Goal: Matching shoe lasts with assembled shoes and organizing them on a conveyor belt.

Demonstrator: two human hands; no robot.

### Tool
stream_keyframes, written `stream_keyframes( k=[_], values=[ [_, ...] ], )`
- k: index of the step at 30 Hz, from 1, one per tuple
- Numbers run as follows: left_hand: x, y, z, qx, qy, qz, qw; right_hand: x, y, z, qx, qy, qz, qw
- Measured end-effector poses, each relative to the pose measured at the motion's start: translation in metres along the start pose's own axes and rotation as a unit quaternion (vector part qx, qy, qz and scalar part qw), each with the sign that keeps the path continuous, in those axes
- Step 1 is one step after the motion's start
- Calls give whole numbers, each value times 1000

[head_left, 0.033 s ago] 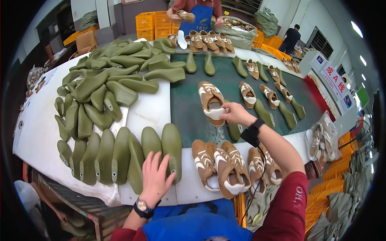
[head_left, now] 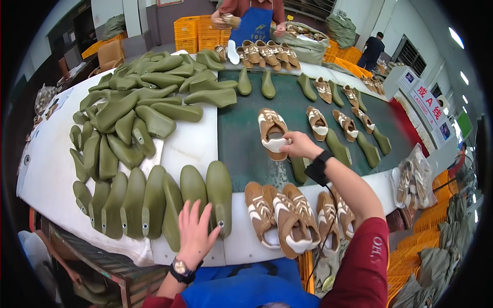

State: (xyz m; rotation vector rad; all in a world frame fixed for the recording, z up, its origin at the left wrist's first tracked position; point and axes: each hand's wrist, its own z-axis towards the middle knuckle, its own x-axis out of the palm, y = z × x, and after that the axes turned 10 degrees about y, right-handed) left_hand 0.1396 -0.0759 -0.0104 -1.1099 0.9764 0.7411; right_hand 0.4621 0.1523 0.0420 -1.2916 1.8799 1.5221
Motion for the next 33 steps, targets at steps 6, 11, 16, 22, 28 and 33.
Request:
stream_keyframes(
  k=[6, 11, 16, 22, 28, 33],
  values=[
    [41, 25, -15, -92, 56, 15, 994, 25, -110, 130, 26, -67, -27, 997],
    [42, 34, -17, -116, 51, 9, 992, 45, -89, 150, 3, -16, 56, 998],
    [35, 43, -27, -102, -18, 32, 994, 66, 20, 89, -363, 83, -108, 922],
    [67, 39, -35, -53, -139, -10, 989, 127, 112, -24, -200, 380, -153, 890],
    [99, 40, -28, -50, -163, -75, 983, 172, 131, -52, -146, 383, -69, 909],
    [104, 46, -22, -52, -178, -84, 979, 175, 129, -47, -140, 393, -22, 909]
  ],
)
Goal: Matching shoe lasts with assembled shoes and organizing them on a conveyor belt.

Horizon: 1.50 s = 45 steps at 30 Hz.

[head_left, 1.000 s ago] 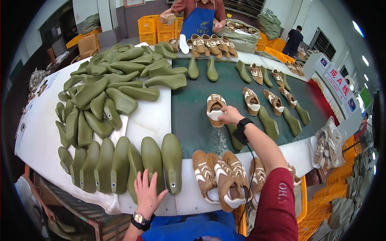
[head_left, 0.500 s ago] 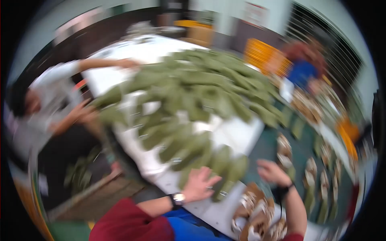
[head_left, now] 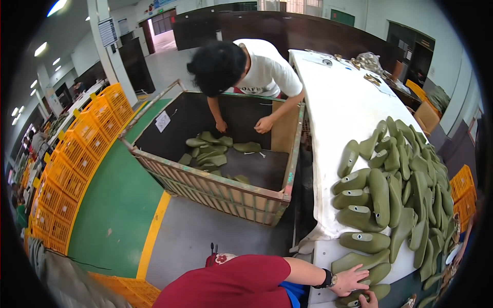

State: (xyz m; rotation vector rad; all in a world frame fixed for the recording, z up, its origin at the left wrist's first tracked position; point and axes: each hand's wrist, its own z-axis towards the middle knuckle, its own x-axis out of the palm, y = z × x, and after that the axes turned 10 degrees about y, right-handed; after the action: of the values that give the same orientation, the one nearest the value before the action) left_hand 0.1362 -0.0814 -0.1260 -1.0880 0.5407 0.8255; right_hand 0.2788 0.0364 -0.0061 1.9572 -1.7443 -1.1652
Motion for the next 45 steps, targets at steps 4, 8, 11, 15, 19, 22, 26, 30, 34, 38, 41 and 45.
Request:
stream_keyframes(
  k=[4, 8, 11, 15, 19, 22, 26, 30, 34, 38, 41, 45],
  values=[
    [9, 4, 1, 14, -15, 12, 1000, -4, -9, 12, 18, 20, 6, 1000],
    [7, 0, -5, 3, -17, 22, 1000, 2, -15, 14, 1, 17, 45, 999],
    [1, -17, 1, 6, 39, 3, 999, -1, -50, 15, 6, -17, 106, 994],
    [-33, -27, 8, 36, -9, 51, 998, -16, -94, 8, -139, -26, 158, 977],
    [-63, -14, 2, -5, 11, 141, 990, -57, -49, -2, -141, -75, 346, 924],
    [-49, -10, 9, -22, 50, 139, 989, -104, -53, -49, -49, -117, 544, 829],
    [-34, -25, 15, -1, 77, 94, 993, -136, -79, -92, -52, -246, 257, 933],
    [-36, -29, 10, -11, 87, 95, 992, -156, -120, -55, 59, -315, -94, 943],
    [-36, -29, 8, -17, 95, 99, 990, -125, -187, 9, 95, -244, -186, 947],
    [-37, -25, 8, -25, 107, 115, 987, -113, -147, 26, 181, -256, -114, 943],
    [-37, -24, 11, -18, 97, 116, 988, -119, -156, 18, 171, -259, -109, 944],
    [-35, -25, 11, -19, 92, 122, 988, -121, -158, 7, 201, -259, -86, 941]
  ],
)
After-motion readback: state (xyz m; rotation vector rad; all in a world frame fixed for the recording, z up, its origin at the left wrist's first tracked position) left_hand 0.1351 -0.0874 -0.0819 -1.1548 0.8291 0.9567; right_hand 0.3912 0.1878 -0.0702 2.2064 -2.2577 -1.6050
